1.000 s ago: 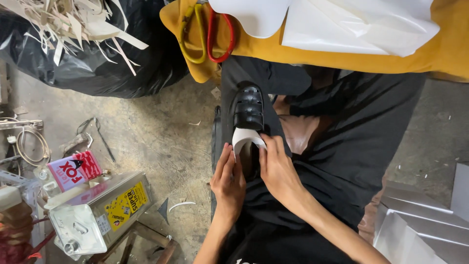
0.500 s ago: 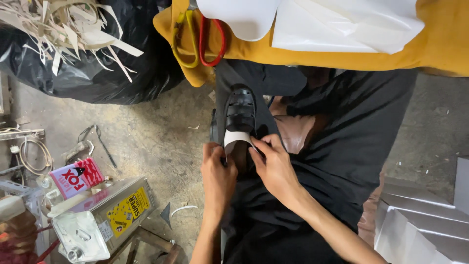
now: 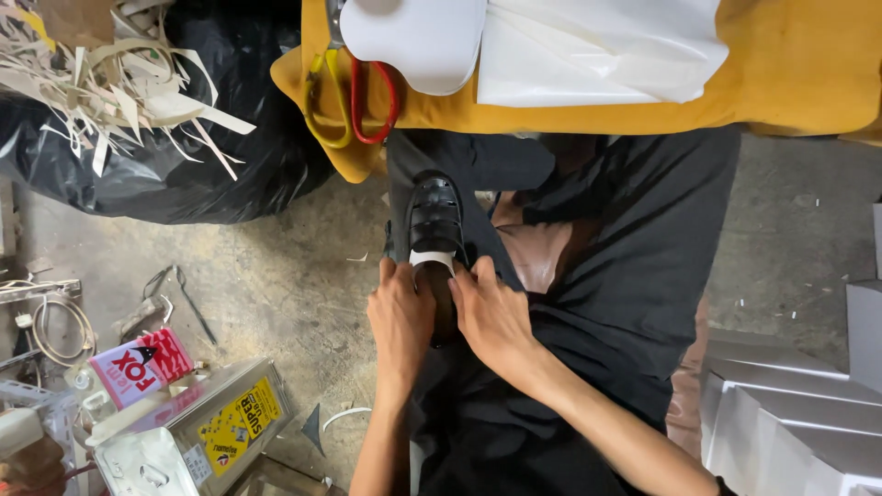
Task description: The person inserts white insoles into a pair of black shoes, then places the shoes into a white box with tissue paper, closes the box, and writes on the box with a black marker.
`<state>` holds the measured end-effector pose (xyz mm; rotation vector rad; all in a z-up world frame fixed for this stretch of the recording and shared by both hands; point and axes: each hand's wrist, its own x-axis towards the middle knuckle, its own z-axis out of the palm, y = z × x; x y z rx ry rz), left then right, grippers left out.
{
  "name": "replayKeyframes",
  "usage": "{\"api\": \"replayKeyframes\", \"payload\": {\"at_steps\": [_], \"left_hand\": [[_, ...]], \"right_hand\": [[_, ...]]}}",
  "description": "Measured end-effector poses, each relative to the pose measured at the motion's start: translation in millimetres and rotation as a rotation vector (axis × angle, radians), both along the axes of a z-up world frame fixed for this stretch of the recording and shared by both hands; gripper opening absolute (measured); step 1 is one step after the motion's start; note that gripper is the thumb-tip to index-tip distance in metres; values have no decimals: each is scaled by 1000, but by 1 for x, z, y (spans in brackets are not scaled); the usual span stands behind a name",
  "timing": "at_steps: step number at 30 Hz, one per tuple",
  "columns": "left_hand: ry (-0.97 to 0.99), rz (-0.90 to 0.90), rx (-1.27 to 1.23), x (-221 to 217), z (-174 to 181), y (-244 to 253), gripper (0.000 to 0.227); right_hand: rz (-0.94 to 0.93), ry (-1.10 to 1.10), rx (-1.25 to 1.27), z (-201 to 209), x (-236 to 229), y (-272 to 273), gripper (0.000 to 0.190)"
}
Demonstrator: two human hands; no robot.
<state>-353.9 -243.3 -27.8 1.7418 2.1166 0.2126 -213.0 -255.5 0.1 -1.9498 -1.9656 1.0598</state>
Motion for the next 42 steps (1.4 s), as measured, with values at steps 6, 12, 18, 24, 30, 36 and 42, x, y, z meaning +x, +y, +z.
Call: {"api": "replayKeyframes", "payload": {"at_steps": [6,12,18,24,30,36,42], "left_hand": [[-60,63,-23,-8,-21,9,35],[356,-57,146,-5,-66,6,28],[-64,36,-111,-8,-44,4,30],[105,-21,-67,-23,-91,2,31],[91,76,153,-19,-85,-5,13],[-14,161,-207,-21,-65,13,30],[95,24,-116,-23,-109,3,19]], "right_hand": [[-90,140,-154,9,3,16,45],[-248,242,-335,-66,11,32,38],[-205,89,-297,-72,12,45,30],[-126,-50,-381,-55,6,58,38],[-26,-176,-2,-34,5,45,27],[60,-126,-297,-12,9,54,51],[-18,-66,-165,-69,8,36,30]]}}
